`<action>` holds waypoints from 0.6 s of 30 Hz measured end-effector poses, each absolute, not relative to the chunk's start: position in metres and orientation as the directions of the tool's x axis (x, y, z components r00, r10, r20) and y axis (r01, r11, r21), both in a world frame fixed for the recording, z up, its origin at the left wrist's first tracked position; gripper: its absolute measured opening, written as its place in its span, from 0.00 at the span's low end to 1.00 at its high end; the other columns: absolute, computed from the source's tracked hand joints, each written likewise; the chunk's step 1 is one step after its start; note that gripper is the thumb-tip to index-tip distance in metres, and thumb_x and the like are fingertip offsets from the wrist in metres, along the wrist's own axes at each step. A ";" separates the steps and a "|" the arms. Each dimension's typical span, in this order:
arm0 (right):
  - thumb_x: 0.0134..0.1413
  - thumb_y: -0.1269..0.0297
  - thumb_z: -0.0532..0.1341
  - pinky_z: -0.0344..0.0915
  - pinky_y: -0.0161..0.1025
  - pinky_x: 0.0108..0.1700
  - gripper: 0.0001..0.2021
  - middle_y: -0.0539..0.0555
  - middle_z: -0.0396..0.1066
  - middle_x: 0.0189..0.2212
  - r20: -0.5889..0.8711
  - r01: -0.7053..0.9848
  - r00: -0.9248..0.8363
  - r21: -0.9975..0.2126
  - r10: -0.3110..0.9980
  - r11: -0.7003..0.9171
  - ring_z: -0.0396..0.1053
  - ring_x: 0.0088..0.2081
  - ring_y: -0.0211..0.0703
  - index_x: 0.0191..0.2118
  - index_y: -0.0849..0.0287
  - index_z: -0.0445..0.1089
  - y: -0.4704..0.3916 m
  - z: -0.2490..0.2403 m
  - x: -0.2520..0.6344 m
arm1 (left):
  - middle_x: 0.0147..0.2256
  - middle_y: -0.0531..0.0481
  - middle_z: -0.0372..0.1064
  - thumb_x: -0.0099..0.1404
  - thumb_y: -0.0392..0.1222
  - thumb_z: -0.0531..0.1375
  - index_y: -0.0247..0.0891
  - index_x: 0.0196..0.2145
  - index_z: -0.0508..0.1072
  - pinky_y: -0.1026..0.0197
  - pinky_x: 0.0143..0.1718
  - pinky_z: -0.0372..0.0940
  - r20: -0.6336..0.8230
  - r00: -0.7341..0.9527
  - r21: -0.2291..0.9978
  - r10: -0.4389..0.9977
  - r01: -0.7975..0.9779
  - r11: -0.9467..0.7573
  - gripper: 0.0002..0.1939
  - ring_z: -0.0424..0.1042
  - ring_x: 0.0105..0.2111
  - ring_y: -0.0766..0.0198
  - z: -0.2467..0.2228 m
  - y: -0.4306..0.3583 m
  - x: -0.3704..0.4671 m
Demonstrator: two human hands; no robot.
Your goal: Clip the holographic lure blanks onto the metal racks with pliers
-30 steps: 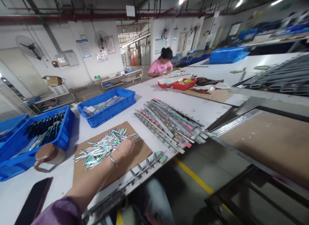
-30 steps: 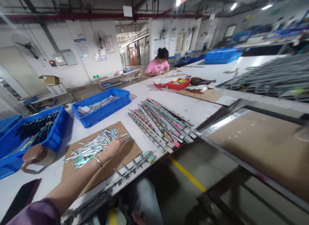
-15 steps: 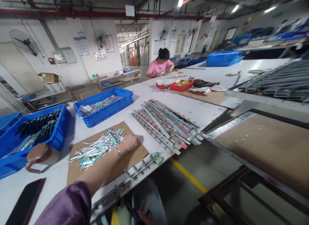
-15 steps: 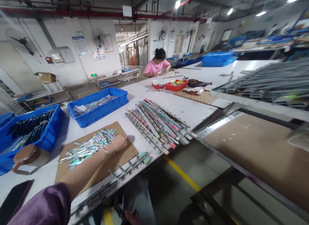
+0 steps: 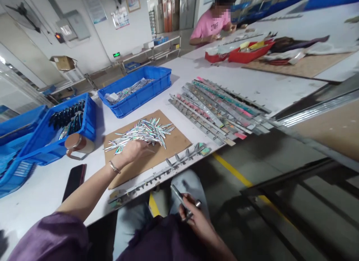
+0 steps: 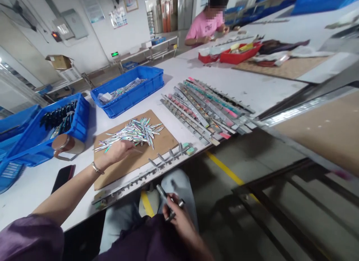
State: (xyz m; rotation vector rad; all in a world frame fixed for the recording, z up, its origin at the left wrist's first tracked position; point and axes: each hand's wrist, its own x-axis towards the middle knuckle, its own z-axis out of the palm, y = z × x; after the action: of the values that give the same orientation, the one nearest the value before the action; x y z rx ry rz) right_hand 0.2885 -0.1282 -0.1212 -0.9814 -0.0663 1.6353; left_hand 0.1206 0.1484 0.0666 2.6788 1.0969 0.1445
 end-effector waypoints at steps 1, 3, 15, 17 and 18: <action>0.45 0.44 0.76 0.60 0.30 0.28 0.26 0.45 0.72 0.23 -0.546 -0.735 0.081 -0.597 0.834 -0.320 0.66 0.25 0.35 0.43 0.53 0.71 -0.129 -0.110 0.291 | 0.28 0.45 0.73 0.64 0.32 0.60 0.39 0.26 0.74 0.57 0.44 0.68 -0.018 0.692 0.208 0.722 0.709 -0.674 0.09 0.73 0.35 0.56 0.065 0.144 0.116; 0.49 0.41 0.74 0.62 0.33 0.31 0.26 0.46 0.72 0.24 -0.481 -0.636 0.156 -0.717 0.863 -0.285 0.67 0.27 0.37 0.45 0.53 0.71 -0.128 -0.085 0.294 | 0.25 0.45 0.69 0.64 0.30 0.59 0.39 0.23 0.71 0.56 0.42 0.67 -0.056 0.635 0.151 0.771 0.769 -0.622 0.12 0.72 0.33 0.55 0.061 0.136 0.111; 0.62 0.46 0.63 0.65 0.44 0.36 0.19 0.54 0.76 0.29 -0.111 0.060 0.341 -0.988 0.934 -0.140 0.73 0.31 0.51 0.51 0.52 0.71 -0.099 -0.060 0.271 | 0.27 0.52 0.70 0.64 0.67 0.61 0.37 0.33 0.69 0.62 0.28 0.66 -0.138 0.357 0.980 0.924 0.185 0.075 0.26 0.68 0.24 0.67 -0.002 0.063 0.135; 0.62 0.55 0.64 0.63 0.45 0.37 0.14 0.56 0.77 0.32 0.012 0.335 0.388 -0.933 0.921 -0.129 0.73 0.33 0.52 0.51 0.50 0.73 -0.097 -0.065 0.270 | 0.29 0.51 0.71 0.63 0.65 0.62 0.37 0.36 0.71 0.61 0.32 0.69 -0.137 0.347 0.983 0.928 0.160 0.085 0.25 0.71 0.27 0.65 -0.009 0.058 0.137; 0.62 0.59 0.63 0.61 0.44 0.38 0.12 0.57 0.76 0.33 0.067 0.445 0.385 -0.887 0.920 -0.122 0.72 0.34 0.52 0.51 0.50 0.74 -0.097 -0.066 0.271 | 0.29 0.51 0.71 0.64 0.64 0.62 0.37 0.38 0.72 0.60 0.34 0.69 -0.121 0.365 0.986 0.923 0.155 0.067 0.25 0.72 0.28 0.64 -0.010 0.057 0.137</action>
State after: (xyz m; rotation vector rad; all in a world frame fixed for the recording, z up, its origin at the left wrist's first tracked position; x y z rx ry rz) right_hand 0.2707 -0.0966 -0.0658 -1.7331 -1.2052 0.6548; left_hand 0.1366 0.0566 -0.0102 1.3950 1.0621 0.7851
